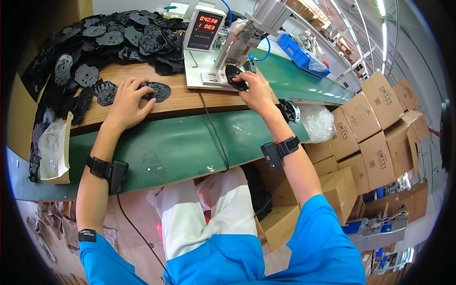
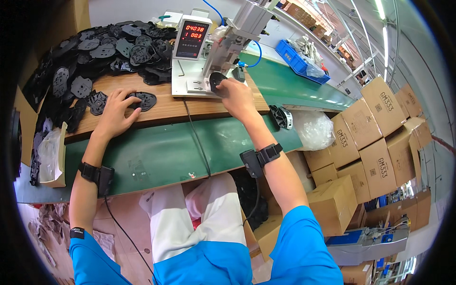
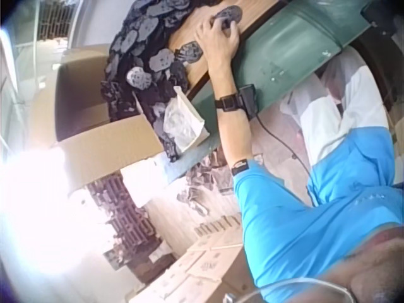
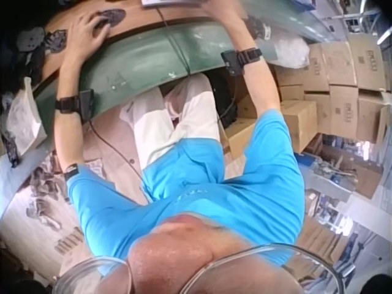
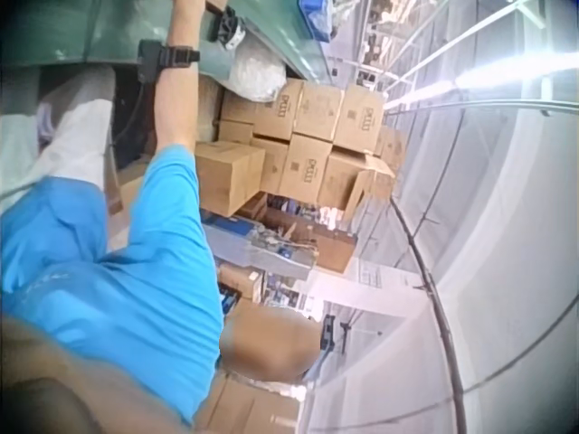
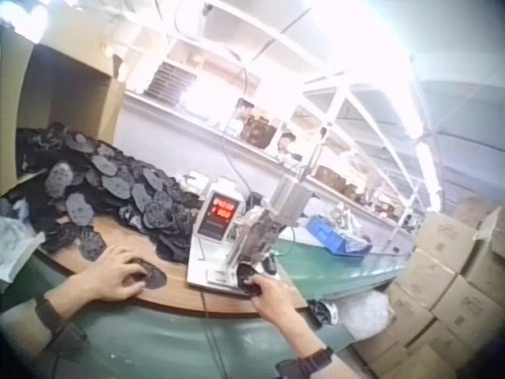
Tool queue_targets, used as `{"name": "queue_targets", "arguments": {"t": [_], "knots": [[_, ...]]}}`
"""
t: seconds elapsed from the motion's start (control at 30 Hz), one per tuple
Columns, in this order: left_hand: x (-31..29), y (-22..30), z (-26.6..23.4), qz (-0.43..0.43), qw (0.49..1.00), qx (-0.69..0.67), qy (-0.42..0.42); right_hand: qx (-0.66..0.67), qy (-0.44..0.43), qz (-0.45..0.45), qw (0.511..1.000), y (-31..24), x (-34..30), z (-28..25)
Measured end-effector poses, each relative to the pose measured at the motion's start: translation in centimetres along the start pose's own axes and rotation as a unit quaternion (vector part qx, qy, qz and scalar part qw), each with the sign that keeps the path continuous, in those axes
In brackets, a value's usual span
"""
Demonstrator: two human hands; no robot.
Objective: Use a specialized press machine to assemble or test black plastic electronic components at a factory workstation.
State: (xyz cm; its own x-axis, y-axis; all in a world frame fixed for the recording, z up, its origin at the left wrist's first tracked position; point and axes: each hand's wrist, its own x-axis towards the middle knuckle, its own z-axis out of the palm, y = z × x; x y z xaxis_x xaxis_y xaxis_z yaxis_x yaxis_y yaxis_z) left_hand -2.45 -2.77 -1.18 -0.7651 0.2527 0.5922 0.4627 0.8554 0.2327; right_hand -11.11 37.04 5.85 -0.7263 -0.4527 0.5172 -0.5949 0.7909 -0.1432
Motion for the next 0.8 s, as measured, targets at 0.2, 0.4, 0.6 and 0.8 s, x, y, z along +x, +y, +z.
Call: {"name": "queue_targets", "arguments": {"t": [0.2, 0.4, 0.6, 0.8], "knots": [[-0.07, 0.34, -0.09, -0.016, 0.999, -0.025, -0.012, -0.01, -0.001, 0.003, 1.0, -0.35, -0.03, -0.17], [-0.24, 0.23, 0.12, -0.015, 0.999, -0.032, -0.009, -0.004, -0.002, 0.008, 1.0, -0.38, -0.12, -0.19], [0.07, 0.15, 0.0, 0.009, 0.998, -0.068, -0.005, -0.008, 0.01, 0.009, 1.0, -0.29, -0.11, 0.05], [0.64, 0.75, -0.36, 0.02, 0.994, -0.104, -0.031, 0.0, 0.014, 0.016, 1.0, -0.03, -0.12, 0.36]]}}
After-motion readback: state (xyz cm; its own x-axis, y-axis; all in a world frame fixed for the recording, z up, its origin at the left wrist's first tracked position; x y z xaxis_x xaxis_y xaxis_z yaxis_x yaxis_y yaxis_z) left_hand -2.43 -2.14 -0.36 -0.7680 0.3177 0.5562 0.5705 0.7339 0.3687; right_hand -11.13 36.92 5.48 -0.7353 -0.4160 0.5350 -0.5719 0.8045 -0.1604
